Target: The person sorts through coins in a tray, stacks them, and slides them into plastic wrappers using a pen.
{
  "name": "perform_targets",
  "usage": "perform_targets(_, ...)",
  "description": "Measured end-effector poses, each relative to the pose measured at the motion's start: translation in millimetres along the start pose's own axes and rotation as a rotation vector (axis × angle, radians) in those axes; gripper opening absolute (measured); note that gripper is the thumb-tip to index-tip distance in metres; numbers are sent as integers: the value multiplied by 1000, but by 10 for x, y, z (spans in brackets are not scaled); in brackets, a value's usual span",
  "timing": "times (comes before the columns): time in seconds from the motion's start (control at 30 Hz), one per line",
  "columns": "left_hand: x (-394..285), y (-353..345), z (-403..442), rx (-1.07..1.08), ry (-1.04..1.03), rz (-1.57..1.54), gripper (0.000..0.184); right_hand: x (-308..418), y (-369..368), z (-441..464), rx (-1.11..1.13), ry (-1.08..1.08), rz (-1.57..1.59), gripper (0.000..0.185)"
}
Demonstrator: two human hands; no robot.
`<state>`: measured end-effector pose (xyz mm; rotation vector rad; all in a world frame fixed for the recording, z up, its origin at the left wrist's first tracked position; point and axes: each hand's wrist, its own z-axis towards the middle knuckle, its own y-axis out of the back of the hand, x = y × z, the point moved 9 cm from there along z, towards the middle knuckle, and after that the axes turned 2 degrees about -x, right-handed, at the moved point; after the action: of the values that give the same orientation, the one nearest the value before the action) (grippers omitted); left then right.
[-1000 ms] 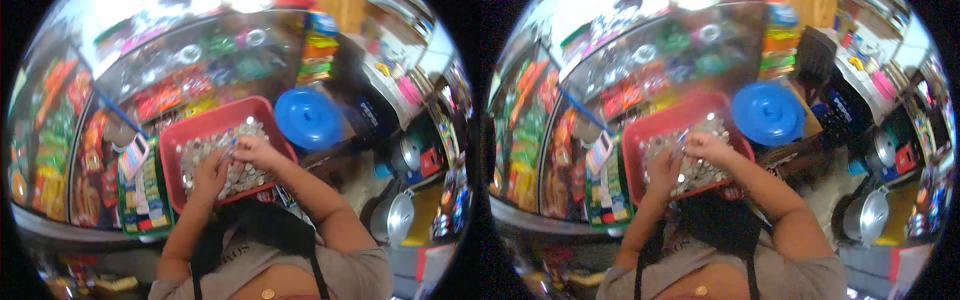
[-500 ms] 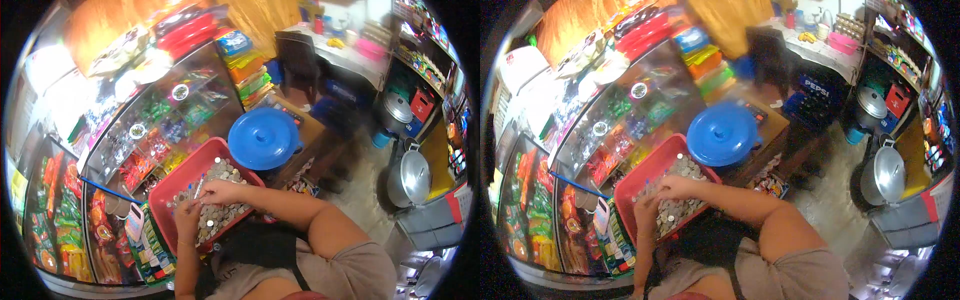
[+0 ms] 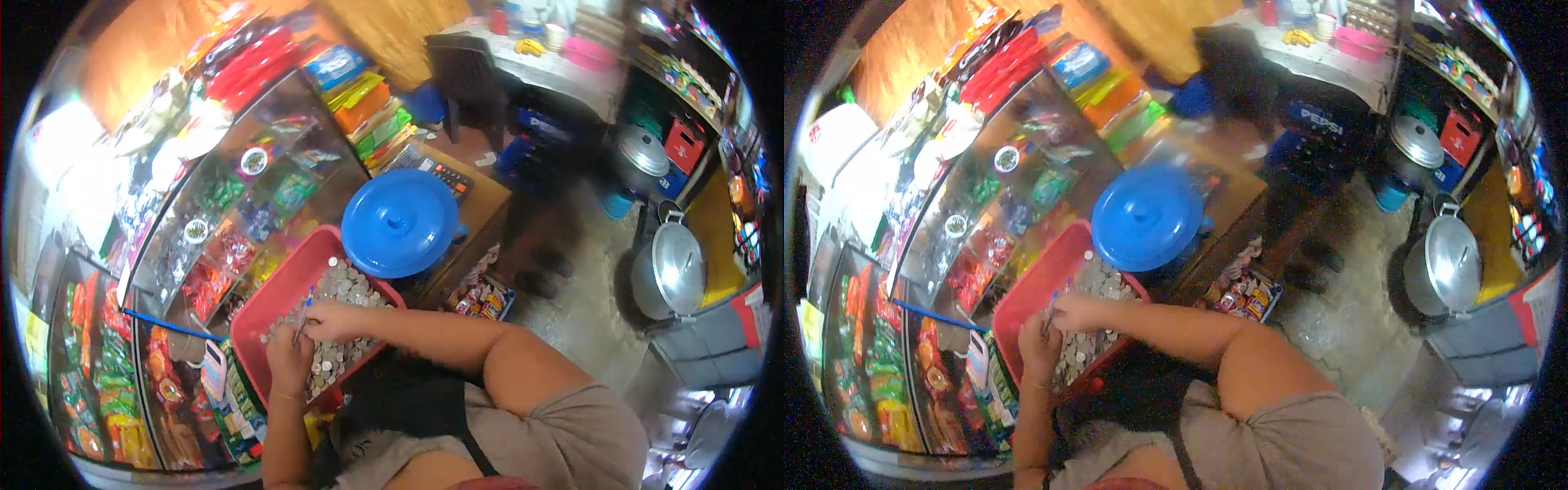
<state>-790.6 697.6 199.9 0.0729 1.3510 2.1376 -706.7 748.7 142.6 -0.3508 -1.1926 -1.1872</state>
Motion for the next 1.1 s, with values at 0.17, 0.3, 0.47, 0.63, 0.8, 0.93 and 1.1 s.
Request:
perform_targets(0.17, 131, -21, 71, 32, 78, 51, 13, -65, 18, 2, 47, -94, 342, 24)
perform_targets(0.3, 378, -79, 145, -95, 303, -114, 14, -18, 243, -5, -219, 120, 254, 14)
perform_targets(0.47, 500, -166, 163, -165, 476, -541, 15, -103, 319, -33, -237, -257, 570, 23)
perform_targets(0.63, 224, -23, 64, -251, 293, -544, 27, -101, 557, -55, -425, -262, 563, 36)
perform_targets(0.8, -21, -53, 89, -164, 122, -426, 38, -282, 663, -81, -530, -274, 537, 38)
perform_targets(0.93, -59, -41, 120, -206, 36, -313, 41, -323, 649, -100, -544, -319, 582, 33)
perform_targets(1.1, 52, -124, 60, -153, 179, -344, 43, -284, 640, -61, -545, -204, 734, 33)
